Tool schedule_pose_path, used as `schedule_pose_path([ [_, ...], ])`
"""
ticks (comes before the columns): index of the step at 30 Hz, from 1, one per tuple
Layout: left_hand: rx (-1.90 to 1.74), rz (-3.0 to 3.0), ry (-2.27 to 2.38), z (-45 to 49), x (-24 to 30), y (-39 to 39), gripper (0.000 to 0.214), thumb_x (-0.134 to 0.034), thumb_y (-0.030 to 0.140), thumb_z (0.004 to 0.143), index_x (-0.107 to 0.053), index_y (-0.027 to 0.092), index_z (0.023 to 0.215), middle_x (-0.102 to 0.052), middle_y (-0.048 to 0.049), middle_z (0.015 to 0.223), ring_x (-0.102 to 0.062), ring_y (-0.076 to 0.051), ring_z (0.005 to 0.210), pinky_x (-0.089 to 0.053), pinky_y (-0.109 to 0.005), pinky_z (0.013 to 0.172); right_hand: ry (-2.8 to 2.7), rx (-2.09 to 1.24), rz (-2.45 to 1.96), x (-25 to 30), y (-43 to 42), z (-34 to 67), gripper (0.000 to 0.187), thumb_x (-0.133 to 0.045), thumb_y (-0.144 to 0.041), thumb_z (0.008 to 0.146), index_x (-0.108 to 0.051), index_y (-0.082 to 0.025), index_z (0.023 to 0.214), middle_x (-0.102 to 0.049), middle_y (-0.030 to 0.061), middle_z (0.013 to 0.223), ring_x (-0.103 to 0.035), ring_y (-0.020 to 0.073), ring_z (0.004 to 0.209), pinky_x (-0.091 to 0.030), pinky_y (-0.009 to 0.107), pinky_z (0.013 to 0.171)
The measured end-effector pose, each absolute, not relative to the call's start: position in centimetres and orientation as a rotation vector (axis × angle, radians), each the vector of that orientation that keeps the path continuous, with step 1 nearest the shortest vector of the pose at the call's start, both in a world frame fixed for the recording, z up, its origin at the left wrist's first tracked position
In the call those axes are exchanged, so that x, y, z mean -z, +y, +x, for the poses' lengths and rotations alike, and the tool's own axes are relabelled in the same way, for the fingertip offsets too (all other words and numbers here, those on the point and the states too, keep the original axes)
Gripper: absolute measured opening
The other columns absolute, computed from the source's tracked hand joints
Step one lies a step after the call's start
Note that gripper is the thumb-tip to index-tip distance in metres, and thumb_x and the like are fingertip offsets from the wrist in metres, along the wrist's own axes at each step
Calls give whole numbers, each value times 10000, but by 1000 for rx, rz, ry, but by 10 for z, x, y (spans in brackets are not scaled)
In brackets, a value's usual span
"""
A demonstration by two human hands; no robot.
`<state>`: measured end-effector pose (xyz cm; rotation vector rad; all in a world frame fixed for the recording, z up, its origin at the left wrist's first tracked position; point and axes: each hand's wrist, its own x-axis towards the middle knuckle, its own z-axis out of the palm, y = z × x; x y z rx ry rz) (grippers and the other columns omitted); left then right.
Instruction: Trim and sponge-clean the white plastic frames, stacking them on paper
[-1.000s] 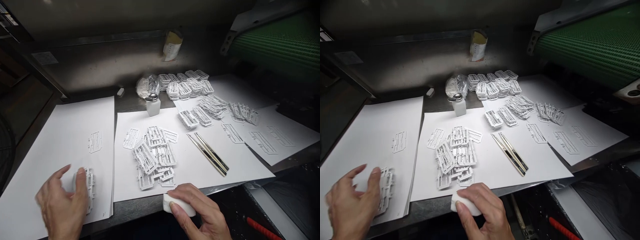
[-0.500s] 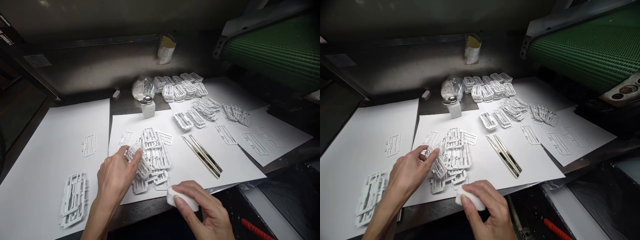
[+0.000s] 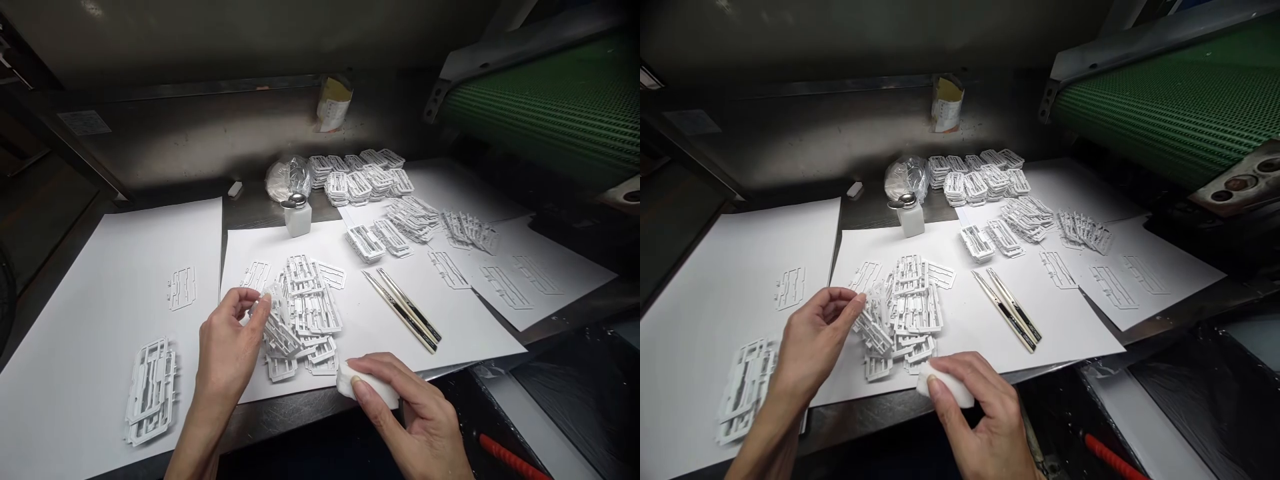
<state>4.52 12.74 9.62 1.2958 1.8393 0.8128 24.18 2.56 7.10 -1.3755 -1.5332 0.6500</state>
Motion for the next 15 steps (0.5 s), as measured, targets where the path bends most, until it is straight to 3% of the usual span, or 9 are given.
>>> schedule_pose_path([
  [4,-948,1225,1698,48,-80,126,437,-661,498,737,-633,245,1091,-688,-59,1028,-631,-241,991,-481,-370,857,-1542,-647,-1367,-71,26,243,192,-634,-146,844,-681,-230,1011,-697,19,903,-674,171,826,-547,234,728],
  [8,-1012,1183,1656,48,-73,122,352,-658,400,762,-656,225,1067,-684,-55,1005,-646,-220,937,-508,-334,806,-1531,-640,-1372,-71,26,241,186,-633,-150,846,-686,-232,1005,-701,17,899,-678,169,816,-549,228,715],
  [13,-1046,1206,1929,50,-76,102,418,-661,497,729,-652,258,1072,-578,-72,1188,-550,-296,1047,-437,-438,875,-1511,-680,-1334,-70,28,235,193,-629,-139,841,-683,-226,1006,-704,24,892,-678,173,805,-549,233,719],
  [15,-942,1189,2038,52,-74,92,463,-673,547,691,-651,255,1050,-583,-79,1119,-520,-320,1043,-413,-448,854,-1485,-712,-1332,-69,29,233,187,-627,-141,842,-686,-226,997,-706,23,891,-678,171,810,-545,229,728],
])
